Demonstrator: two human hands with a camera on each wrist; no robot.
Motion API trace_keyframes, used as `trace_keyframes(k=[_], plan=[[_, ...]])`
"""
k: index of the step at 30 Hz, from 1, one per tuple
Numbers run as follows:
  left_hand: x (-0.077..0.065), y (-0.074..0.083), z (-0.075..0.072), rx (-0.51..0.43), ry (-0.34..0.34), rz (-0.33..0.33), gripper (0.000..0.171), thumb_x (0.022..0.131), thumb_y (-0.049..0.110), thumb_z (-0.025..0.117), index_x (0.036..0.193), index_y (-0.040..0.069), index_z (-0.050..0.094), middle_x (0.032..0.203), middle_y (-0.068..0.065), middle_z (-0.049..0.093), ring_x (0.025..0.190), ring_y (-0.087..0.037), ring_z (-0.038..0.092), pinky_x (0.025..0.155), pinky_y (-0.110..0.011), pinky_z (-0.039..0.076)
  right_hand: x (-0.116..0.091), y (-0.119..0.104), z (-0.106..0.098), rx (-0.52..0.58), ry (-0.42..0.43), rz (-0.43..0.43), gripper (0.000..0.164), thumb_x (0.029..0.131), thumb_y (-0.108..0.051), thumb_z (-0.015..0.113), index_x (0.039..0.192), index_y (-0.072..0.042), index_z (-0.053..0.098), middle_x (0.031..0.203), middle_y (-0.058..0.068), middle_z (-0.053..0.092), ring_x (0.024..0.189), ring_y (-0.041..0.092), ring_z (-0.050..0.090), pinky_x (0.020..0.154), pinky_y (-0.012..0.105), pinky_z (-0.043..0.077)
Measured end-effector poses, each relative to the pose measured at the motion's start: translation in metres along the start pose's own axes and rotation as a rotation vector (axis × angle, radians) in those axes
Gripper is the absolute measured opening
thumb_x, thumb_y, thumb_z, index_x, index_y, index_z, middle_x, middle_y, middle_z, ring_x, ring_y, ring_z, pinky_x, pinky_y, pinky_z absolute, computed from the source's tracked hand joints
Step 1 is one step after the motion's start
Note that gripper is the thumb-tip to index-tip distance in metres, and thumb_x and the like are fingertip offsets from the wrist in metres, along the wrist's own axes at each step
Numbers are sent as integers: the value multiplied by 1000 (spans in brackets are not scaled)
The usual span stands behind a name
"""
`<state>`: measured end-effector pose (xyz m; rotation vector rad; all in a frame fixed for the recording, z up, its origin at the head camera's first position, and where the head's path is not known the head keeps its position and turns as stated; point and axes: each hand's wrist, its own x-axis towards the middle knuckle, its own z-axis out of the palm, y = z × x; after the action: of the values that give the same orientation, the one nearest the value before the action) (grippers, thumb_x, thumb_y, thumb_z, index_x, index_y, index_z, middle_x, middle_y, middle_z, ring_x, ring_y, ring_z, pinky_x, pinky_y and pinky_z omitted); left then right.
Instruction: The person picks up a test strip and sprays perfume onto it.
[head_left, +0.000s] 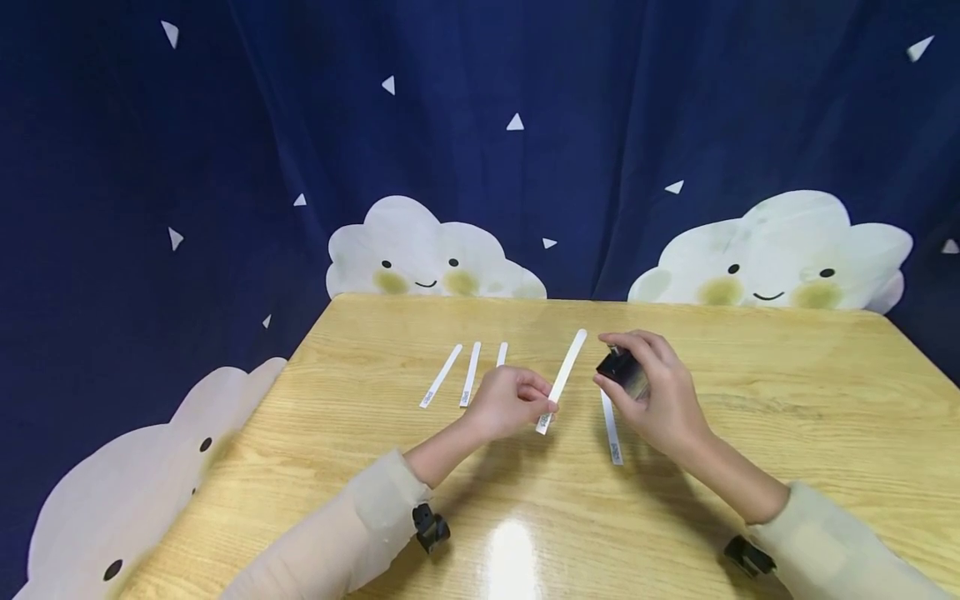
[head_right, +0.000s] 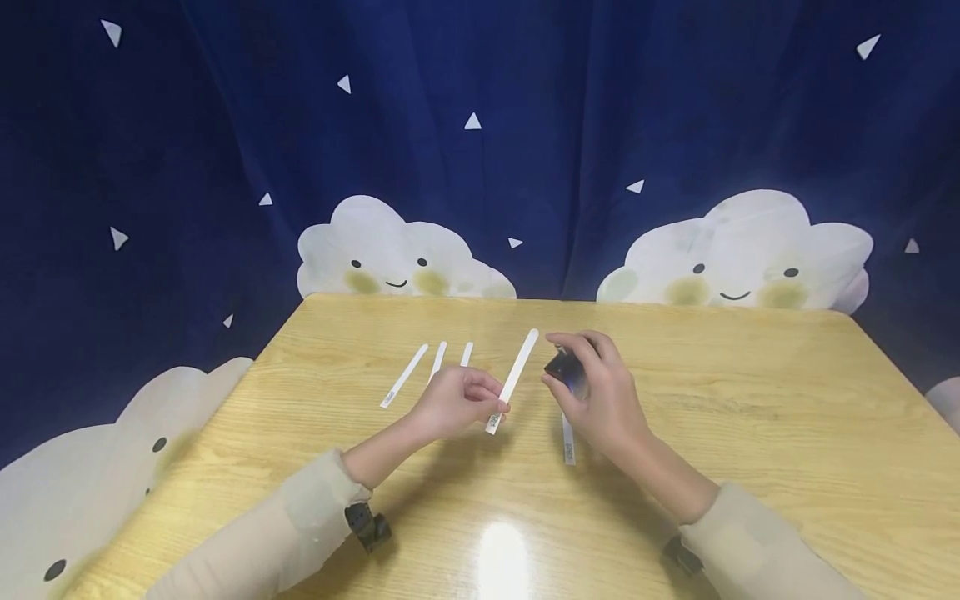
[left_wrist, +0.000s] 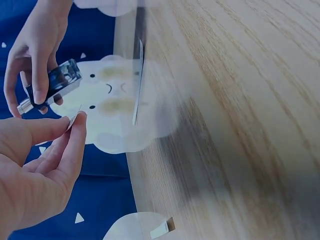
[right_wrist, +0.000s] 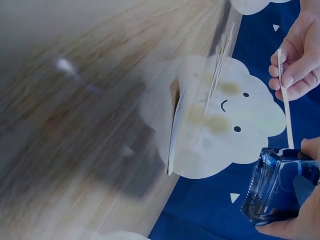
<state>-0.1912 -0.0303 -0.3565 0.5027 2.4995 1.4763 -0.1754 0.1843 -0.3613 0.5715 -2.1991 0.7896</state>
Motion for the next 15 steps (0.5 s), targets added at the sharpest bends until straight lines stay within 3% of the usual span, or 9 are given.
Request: trace_keyframes(k=[3,5,15], plan=[[0,2,-1,-2,-4,0,9,84,9,71,90,1,71,81,-13,76,63,-12,70,54,-16,50,1,0,-1,-8,-13,17,52,71,-11,83,120,-11,63,110,13,62,106,25,57,86,37,48],[0,3,-1,-2,-2,-1,9,84,9,71,90,1,71,81,-13,76,63,-12,70,53,-16,49,2,-1,-2,-8,-26,30,54,72,-12,83,121,-12,63,111,12,62,107,25,58,86,41,49],[-1,4,-1,-14,-7,-4,9,84,8,71,90,1,71,81,-13,75,62,-11,69,53,-17,49,-4,-4,-2,-16,-65,33,51,72,-13,84,118,-11,63,111,13,61,104,25,58,84,43,51]])
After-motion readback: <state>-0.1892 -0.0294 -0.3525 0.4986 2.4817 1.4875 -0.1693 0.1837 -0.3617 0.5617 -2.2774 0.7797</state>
